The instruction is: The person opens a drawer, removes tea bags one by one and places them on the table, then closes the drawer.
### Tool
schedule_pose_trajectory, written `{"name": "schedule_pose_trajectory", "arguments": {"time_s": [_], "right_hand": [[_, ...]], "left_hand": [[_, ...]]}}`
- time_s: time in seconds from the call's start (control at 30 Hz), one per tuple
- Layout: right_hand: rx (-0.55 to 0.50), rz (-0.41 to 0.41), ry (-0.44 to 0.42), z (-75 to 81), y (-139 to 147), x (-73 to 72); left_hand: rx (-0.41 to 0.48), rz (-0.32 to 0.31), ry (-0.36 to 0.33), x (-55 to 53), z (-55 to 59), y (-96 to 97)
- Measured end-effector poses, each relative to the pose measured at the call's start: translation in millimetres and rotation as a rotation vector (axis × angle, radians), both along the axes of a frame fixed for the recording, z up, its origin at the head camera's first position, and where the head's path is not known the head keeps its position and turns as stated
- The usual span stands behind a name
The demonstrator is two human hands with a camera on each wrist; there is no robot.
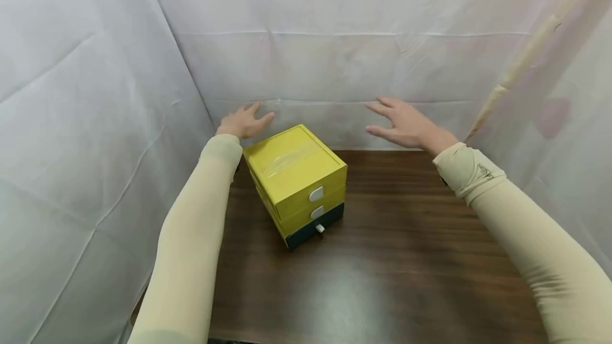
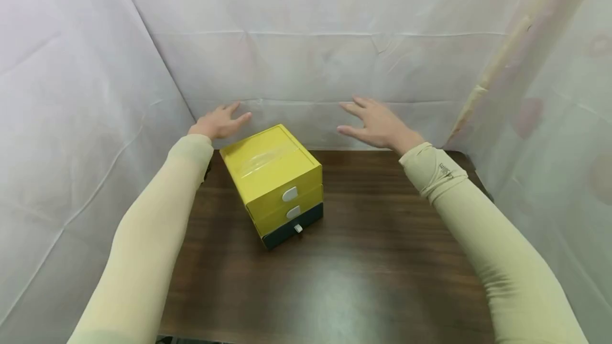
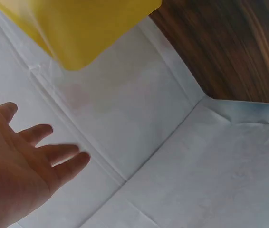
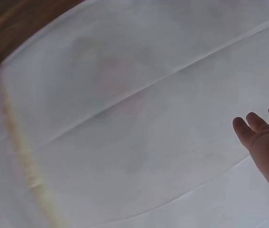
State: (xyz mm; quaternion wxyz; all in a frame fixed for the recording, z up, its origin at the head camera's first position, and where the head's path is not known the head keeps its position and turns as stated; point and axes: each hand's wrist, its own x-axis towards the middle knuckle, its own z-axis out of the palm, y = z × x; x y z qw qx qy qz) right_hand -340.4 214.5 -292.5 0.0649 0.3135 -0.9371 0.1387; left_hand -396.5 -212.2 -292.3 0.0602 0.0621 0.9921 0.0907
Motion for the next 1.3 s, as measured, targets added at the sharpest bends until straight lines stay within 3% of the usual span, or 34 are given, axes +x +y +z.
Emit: {"name": "schedule_pose_trajectory", "arguments": {"time_s": [0.17,0.3,0.53,0.63,0.77,0.87,1.03,1.17,1.3], "right_hand": [[-0.068,0.188,-0.014,-0.7,-45.7,31.7],[-0.042,0.319,0.030,-7.6,-78.1,54.6],[0.076,0.413,0.100,-24.3,-109.8,77.6],[0.095,0.429,0.116,-28.6,-115.2,80.2],[0.109,0.428,0.117,-32.3,-118.2,83.8],[0.121,0.395,0.102,-35.3,-117.5,86.4],[0.122,0.352,0.100,-40.8,-114.5,89.0],[0.084,0.333,0.074,-44.5,-111.3,92.1],[0.044,0.296,0.042,-46.9,-106.0,96.0]], "left_hand": [[0.041,-0.002,-0.036,1.2,7.5,-1.9],[0.075,0.003,-0.084,4.8,10.8,-3.5],[0.167,-0.039,-0.176,12.8,10.9,-11.0],[0.257,-0.017,-0.291,21.9,13.8,-15.3],[0.364,0.088,-0.517,39.3,18.6,-22.3],[0.364,0.110,-0.579,58.7,20.4,-25.9],[0.392,0.044,-0.467,98.5,9.0,-29.0],[0.483,0.026,-0.282,127.4,-9.4,-24.0],[0.596,0.046,-0.111,151.5,-29.3,-13.7]]}}
